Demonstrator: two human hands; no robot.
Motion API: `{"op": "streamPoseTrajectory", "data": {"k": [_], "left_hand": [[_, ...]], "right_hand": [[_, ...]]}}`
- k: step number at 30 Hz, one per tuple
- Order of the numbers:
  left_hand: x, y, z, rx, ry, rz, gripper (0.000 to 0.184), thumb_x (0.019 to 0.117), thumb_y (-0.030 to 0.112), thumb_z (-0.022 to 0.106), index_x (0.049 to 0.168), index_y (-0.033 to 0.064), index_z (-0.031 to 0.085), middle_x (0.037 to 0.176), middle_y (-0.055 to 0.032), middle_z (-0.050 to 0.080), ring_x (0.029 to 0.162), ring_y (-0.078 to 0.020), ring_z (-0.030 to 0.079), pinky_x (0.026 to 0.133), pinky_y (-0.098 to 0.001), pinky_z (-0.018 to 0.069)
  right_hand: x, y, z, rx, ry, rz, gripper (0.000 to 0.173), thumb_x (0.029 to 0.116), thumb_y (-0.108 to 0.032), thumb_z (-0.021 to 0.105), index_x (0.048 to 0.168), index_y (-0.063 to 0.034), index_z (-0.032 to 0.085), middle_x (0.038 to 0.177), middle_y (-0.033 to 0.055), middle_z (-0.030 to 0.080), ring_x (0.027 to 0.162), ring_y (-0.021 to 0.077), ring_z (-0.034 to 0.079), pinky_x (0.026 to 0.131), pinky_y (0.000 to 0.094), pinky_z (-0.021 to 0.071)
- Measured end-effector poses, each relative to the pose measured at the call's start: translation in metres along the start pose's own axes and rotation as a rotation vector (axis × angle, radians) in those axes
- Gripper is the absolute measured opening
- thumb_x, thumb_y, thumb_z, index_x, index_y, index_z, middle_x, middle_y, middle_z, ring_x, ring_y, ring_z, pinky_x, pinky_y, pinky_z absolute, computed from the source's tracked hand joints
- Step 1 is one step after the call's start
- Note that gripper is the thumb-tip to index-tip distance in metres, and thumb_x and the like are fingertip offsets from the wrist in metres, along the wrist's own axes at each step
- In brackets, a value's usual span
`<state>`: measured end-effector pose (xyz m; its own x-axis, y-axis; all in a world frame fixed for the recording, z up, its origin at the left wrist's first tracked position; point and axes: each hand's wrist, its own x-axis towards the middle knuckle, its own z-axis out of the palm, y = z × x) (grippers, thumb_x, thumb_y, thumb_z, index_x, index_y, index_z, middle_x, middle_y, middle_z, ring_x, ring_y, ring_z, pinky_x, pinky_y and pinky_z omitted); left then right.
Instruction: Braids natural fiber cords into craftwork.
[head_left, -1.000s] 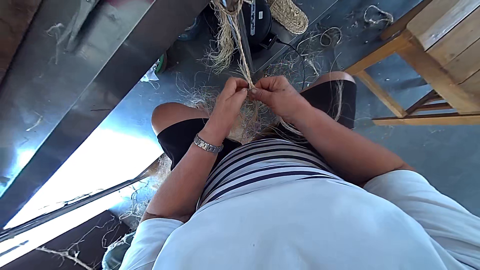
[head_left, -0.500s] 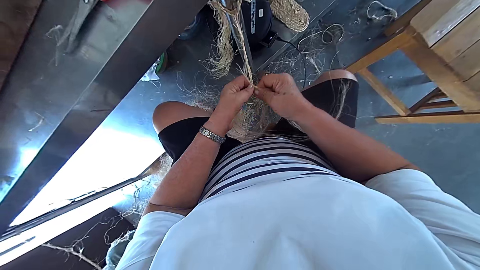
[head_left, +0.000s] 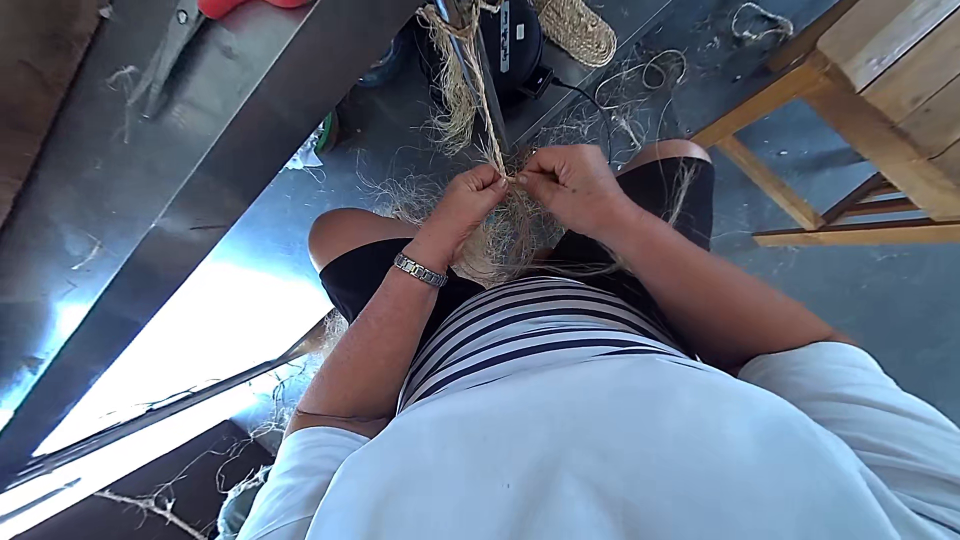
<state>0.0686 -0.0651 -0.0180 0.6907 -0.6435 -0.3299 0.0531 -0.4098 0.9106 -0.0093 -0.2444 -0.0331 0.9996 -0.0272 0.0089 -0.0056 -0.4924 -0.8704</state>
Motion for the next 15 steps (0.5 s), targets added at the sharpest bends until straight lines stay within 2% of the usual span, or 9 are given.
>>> {"op": "streamPoseTrajectory", "data": {"k": [3, 4, 5, 7, 8, 10, 15], "left_hand": [[0.001, 0.0, 0.003, 0.012, 0.027, 0.012, 0.022, 0.1024, 0.009, 0.054, 0.081, 0.012, 0.056, 0.074, 0.0082, 0.052, 0.071, 0.0012, 0.05, 0.07, -0.0184, 0.0431], [0.001, 0.002, 0.005, -0.012, 0.025, 0.006, 0.022, 0.1016, 0.008, 0.054, 0.08, 0.0122, 0.056, 0.075, 0.0081, 0.053, 0.072, 0.0009, 0.051, 0.071, -0.0189, 0.0435], [0.001, 0.005, 0.006, -0.052, 0.025, -0.008, 0.023, 0.101, 0.007, 0.054, 0.079, 0.0128, 0.056, 0.073, 0.0086, 0.054, 0.069, 0.0015, 0.051, 0.068, -0.0177, 0.0429], [-0.001, 0.01, 0.009, -0.17, 0.023, -0.053, 0.026, 0.1017, 0.006, 0.054, 0.077, 0.0145, 0.056, 0.064, 0.0105, 0.051, 0.055, 0.0039, 0.044, 0.052, -0.0128, 0.0356], [-0.002, 0.012, 0.01, -0.219, 0.019, -0.074, 0.027, 0.1021, 0.006, 0.053, 0.077, 0.0146, 0.056, 0.062, 0.0106, 0.05, 0.05, 0.004, 0.04, 0.047, -0.0121, 0.0317], [-0.005, 0.012, 0.01, -0.268, 0.03, -0.106, 0.027, 0.1034, 0.007, 0.052, 0.078, 0.0147, 0.057, 0.062, 0.0099, 0.051, 0.048, 0.0037, 0.038, 0.044, -0.012, 0.0287], [-0.015, 0.014, 0.019, -0.338, 0.068, -0.131, 0.024, 0.1085, 0.013, 0.043, 0.087, 0.016, 0.054, 0.067, 0.0086, 0.05, 0.053, 0.0027, 0.041, 0.046, -0.0113, 0.0305]], "right_hand": [[-0.011, -0.018, -0.008, -0.142, 0.033, -0.014, 0.026, 0.1031, -0.023, 0.055, 0.087, -0.0051, 0.066, 0.072, 0.0042, 0.059, 0.065, 0.0171, 0.056, 0.063, 0.0407, 0.0458], [-0.015, -0.027, -0.007, -0.192, 0.025, -0.017, 0.027, 0.103, -0.022, 0.055, 0.087, -0.004, 0.066, 0.073, 0.0074, 0.062, 0.068, 0.022, 0.06, 0.064, 0.046, 0.0475], [-0.019, -0.034, -0.005, -0.244, 0.018, -0.025, 0.028, 0.1032, -0.021, 0.055, 0.088, -0.0021, 0.067, 0.077, 0.0115, 0.065, 0.071, 0.028, 0.065, 0.066, 0.0516, 0.0503], [-0.025, -0.044, 0.005, -0.341, -0.005, -0.032, 0.028, 0.1041, -0.019, 0.052, 0.092, 0.0008, 0.068, 0.084, 0.018, 0.069, 0.08, 0.0373, 0.07, 0.068, 0.0584, 0.0522], [-0.027, -0.044, 0.011, -0.38, -0.003, -0.039, 0.027, 0.1037, -0.017, 0.051, 0.093, 0.0012, 0.067, 0.085, 0.0193, 0.069, 0.08, 0.039, 0.07, 0.066, 0.0584, 0.0524], [-0.028, -0.037, 0.021, -0.432, 0.048, -0.075, 0.026, 0.1027, -0.016, 0.051, 0.093, 0.0009, 0.068, 0.082, 0.0192, 0.069, 0.077, 0.0386, 0.071, 0.063, 0.0555, 0.053], [-0.028, -0.023, 0.035, -0.488, 0.147, -0.118, 0.026, 0.102, -0.015, 0.052, 0.091, 0.0011, 0.069, 0.079, 0.0189, 0.069, 0.076, 0.0382, 0.072, 0.062, 0.0529, 0.054]]}}
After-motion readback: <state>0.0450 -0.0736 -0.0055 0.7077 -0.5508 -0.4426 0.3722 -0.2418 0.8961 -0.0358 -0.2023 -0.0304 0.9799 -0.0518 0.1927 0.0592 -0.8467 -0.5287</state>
